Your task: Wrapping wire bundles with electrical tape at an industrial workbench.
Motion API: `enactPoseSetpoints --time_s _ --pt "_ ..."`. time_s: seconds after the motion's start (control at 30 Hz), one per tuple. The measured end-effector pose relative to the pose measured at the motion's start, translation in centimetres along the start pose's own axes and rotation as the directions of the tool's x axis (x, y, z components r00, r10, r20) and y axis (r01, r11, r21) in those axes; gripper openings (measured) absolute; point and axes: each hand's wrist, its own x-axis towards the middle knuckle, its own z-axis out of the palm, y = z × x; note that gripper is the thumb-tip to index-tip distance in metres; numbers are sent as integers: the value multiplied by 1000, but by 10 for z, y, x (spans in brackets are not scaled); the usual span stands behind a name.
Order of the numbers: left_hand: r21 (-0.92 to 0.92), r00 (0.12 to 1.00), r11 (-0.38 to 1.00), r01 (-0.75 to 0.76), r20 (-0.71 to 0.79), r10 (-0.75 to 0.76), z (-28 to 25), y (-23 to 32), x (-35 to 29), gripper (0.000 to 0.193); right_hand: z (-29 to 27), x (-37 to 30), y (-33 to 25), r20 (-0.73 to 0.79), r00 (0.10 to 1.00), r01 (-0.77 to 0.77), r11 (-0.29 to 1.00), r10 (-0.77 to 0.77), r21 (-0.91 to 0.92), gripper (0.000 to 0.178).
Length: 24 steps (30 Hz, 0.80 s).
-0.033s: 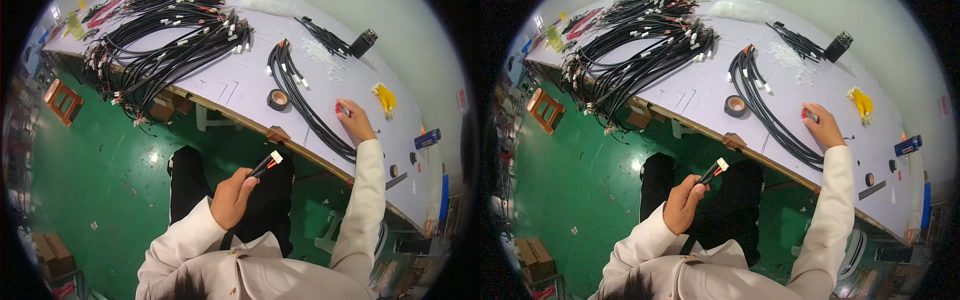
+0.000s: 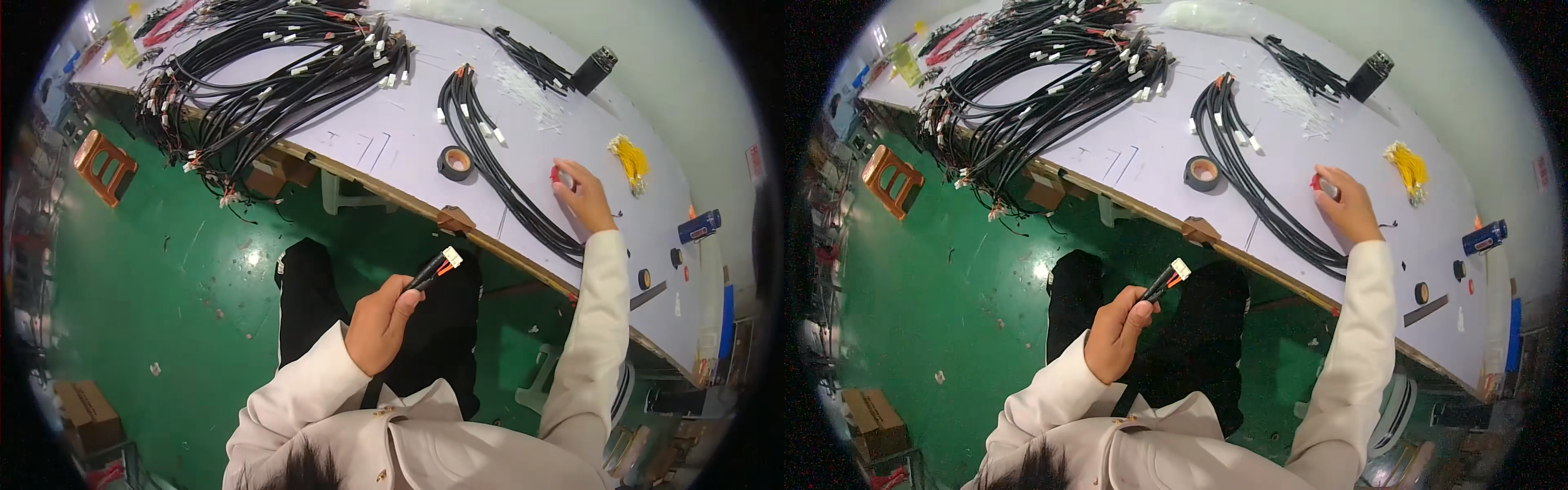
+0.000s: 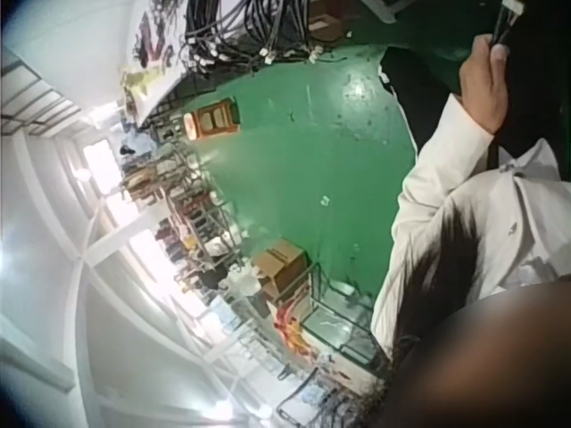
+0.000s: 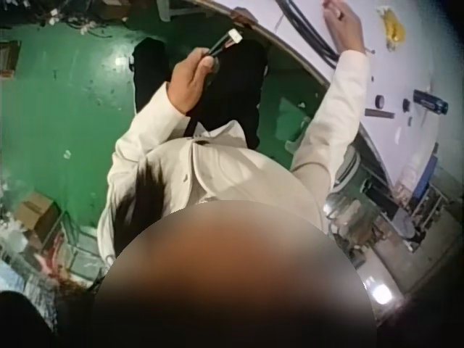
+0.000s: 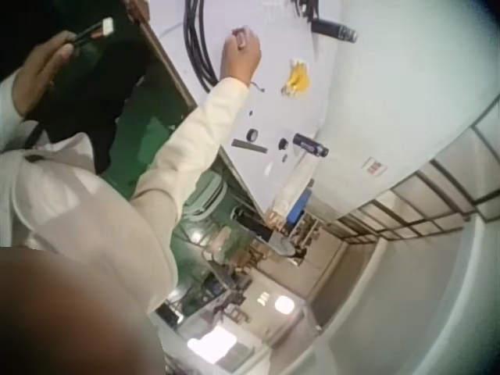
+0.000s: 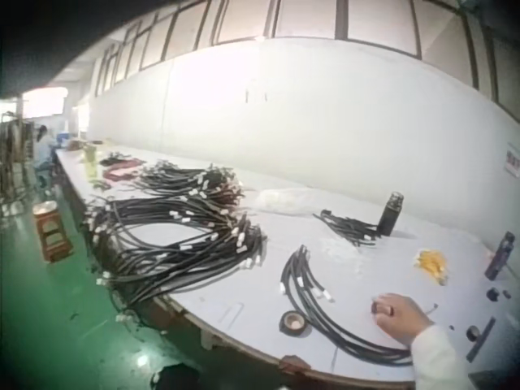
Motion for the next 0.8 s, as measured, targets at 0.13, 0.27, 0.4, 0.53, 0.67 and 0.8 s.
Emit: enactPoseSetpoints --time_s 0.13,0.27,0.4,0.53,0.67,0.8 --pt "-32 994 994 104 27 -104 -6 2 -8 28 -7 -41 -102 -38 997 -22 692 72 722 39" --pt "-45 990 990 136 33 -135 -7 1 -13 28 53 -110 -186 299 950 -281 176 -85 943 51" --pt "-50 987 987 152 68 -149 -7 4 -22 34 101 -137 -202 505 858 -474 -231 95 850 42" --pt "-51 978 982 184 105 -178 -13 7 -36 34 123 -144 -214 431 890 -416 -117 153 902 25" --pt "-60 952 967 249 202 -232 -13 10 -43 36 129 -151 -212 425 889 -425 -40 171 904 26" --pt "-153 949 960 236 251 -193 -10 7 -44 35 127 -150 -215 536 841 -524 -137 76 841 35"
